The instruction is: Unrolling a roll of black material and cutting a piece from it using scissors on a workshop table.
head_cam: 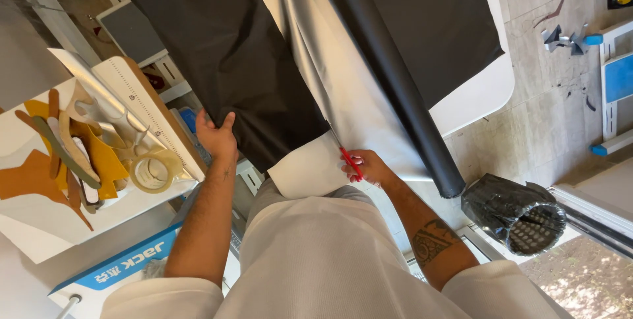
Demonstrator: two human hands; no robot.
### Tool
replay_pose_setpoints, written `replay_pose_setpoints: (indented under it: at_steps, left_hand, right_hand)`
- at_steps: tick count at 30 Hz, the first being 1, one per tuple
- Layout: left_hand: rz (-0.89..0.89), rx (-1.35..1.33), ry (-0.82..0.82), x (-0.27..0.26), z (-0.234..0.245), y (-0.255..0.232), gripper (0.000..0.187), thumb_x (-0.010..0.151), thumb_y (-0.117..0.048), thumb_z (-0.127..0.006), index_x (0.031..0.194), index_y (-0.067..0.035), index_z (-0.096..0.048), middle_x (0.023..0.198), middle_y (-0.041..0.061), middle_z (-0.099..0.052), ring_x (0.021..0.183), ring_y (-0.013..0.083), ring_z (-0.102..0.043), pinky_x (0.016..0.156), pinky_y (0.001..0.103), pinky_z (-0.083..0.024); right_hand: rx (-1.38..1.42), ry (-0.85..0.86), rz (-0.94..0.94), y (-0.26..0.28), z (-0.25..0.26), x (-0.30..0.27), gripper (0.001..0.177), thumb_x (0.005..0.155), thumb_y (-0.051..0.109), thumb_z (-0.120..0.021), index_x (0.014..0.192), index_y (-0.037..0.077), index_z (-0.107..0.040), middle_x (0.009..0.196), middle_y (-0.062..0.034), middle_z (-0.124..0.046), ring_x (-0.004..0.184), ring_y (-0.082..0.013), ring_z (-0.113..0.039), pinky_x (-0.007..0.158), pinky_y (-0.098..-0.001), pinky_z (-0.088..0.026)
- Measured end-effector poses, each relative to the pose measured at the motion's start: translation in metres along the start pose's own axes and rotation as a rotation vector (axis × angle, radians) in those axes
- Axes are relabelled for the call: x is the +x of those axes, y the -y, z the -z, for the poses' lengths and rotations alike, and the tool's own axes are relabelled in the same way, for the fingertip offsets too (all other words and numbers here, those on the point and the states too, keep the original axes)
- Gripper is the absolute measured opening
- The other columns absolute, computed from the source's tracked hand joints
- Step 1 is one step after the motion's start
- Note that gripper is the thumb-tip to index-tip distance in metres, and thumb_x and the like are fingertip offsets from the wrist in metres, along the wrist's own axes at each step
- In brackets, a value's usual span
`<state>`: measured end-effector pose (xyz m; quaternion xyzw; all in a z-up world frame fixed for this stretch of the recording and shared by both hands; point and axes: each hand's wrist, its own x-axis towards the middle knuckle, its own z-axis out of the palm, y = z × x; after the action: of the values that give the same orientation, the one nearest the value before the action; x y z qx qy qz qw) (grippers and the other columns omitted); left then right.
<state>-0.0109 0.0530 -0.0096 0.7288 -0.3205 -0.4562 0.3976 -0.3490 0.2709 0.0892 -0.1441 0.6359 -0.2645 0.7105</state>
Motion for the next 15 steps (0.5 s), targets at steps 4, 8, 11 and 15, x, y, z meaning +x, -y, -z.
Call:
replay_pose_setpoints:
  at_steps: [4, 8, 11, 15]
  left_hand:
    - [0.036, -0.025, -0.034, -0.006, -0.012, -0.002, 0.069, 0.077, -0.005, -0.096, 0.136, -0.015, -0.062, 0.086, 0.0, -0.071, 0.079, 0.0124, -0.068, 0.068, 0.025, -0.06]
    - [0.032, -0.084, -0.06, -0.004, -0.015, 0.017, 0.078, 0.076, -0.006, -0.099, 0.14, -0.012, -0.056, 0.092, 0.001, -0.069, 0.087, 0.0164, -0.066, 0.08, 0.029, -0.057]
    - [-0.081, 0.106, -0.116, -0.016, -0.01, 0.003, 0.09, 0.075, -0.009, -0.101, 0.148, -0.016, -0.049, 0.09, -0.003, -0.06, 0.084, 0.0113, -0.059, 0.082, 0.028, -0.049]
    - [-0.947, 0.773, 0.159, -0.069, -0.018, -0.07, 0.077, 0.097, -0.055, -0.069, 0.153, -0.008, -0.044, 0.155, 0.023, -0.033, 0.144, 0.0425, -0.035, 0.116, 0.058, -0.03]
  right_hand:
    - [0.004, 0.008, 0.015, -0.011, 0.001, 0.005, 0.045, 0.081, 0.009, -0.082, 0.12, -0.007, -0.067, 0.069, -0.0217, -0.069, 0.058, -0.028, -0.072, 0.052, -0.0311, -0.058]
    - [0.03, 0.005, 0.02, -0.009, 0.001, -0.005, 0.044, 0.082, 0.01, -0.083, 0.12, -0.007, -0.067, 0.07, -0.0219, -0.069, 0.059, -0.0287, -0.072, 0.053, -0.0316, -0.059]
    - [0.022, -0.01, 0.013, -0.014, 0.003, -0.003, 0.045, 0.082, 0.011, -0.082, 0.121, -0.006, -0.068, 0.07, -0.022, -0.069, 0.059, -0.0288, -0.072, 0.054, -0.0319, -0.059]
    - [-0.001, -0.012, 0.024, -0.022, 0.005, 0.002, 0.045, 0.082, 0.012, -0.082, 0.12, -0.006, -0.068, 0.07, -0.0216, -0.069, 0.059, -0.0279, -0.072, 0.054, -0.0316, -0.059]
